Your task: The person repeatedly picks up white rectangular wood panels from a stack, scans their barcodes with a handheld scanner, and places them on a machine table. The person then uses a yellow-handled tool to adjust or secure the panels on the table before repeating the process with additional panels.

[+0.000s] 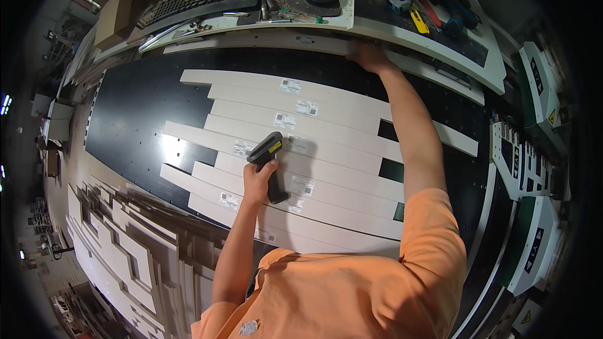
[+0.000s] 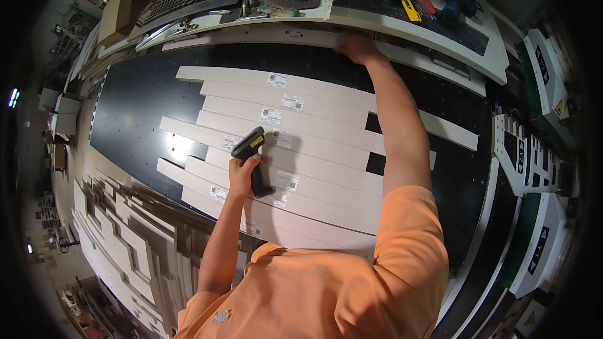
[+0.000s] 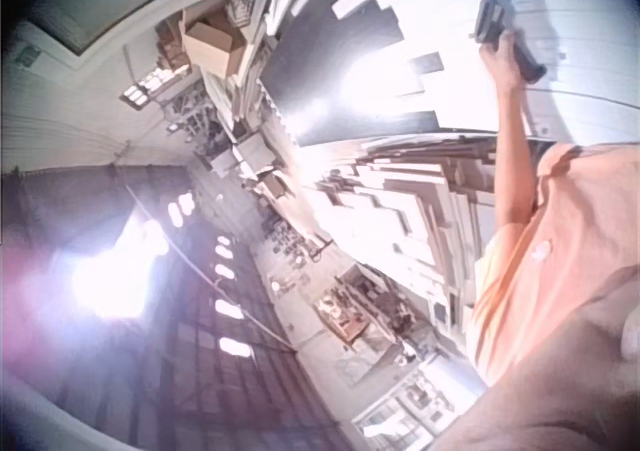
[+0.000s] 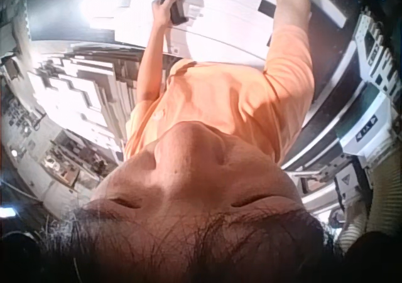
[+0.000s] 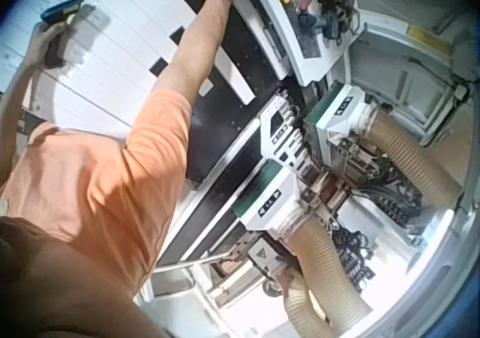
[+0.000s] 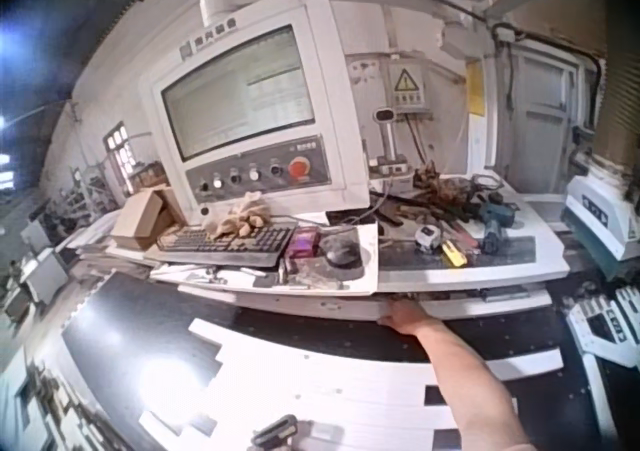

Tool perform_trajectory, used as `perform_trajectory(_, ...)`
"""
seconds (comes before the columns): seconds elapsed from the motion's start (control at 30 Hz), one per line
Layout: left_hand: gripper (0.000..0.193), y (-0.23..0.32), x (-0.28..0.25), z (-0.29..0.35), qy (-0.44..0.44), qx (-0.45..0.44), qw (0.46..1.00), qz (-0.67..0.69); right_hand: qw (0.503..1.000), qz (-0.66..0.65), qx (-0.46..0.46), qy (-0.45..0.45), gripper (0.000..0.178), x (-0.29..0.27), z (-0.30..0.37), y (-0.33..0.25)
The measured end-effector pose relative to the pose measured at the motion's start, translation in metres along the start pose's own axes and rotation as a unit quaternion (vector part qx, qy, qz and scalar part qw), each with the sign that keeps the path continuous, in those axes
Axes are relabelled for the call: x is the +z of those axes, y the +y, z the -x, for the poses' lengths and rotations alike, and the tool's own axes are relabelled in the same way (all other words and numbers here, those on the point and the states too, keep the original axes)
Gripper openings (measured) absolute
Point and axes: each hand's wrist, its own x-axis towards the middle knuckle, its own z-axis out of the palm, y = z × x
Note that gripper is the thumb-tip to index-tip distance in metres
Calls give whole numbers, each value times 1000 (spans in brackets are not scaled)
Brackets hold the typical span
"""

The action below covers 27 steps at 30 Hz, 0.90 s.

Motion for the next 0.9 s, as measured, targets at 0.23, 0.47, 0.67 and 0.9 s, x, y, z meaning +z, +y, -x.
perform_trajectory(0.23,27,1,-2,-2,1,24,1000,12,999,28,-38,-7,54,-43,96,-60)
perform_trajectory(0.47,51,10,-7,14,-72,87,976,184,986,-111,3,-121,66,-51,242,-125)
perform_trajectory(0.67,39,8,-11,27,58,-12,966,250,950,-158,-103,-248,70,-33,275,-166)
perform_trajectory(0.9,34,-15,-34,47,133,-49,955,260,996,-82,-39,8,86,7,139,-109)
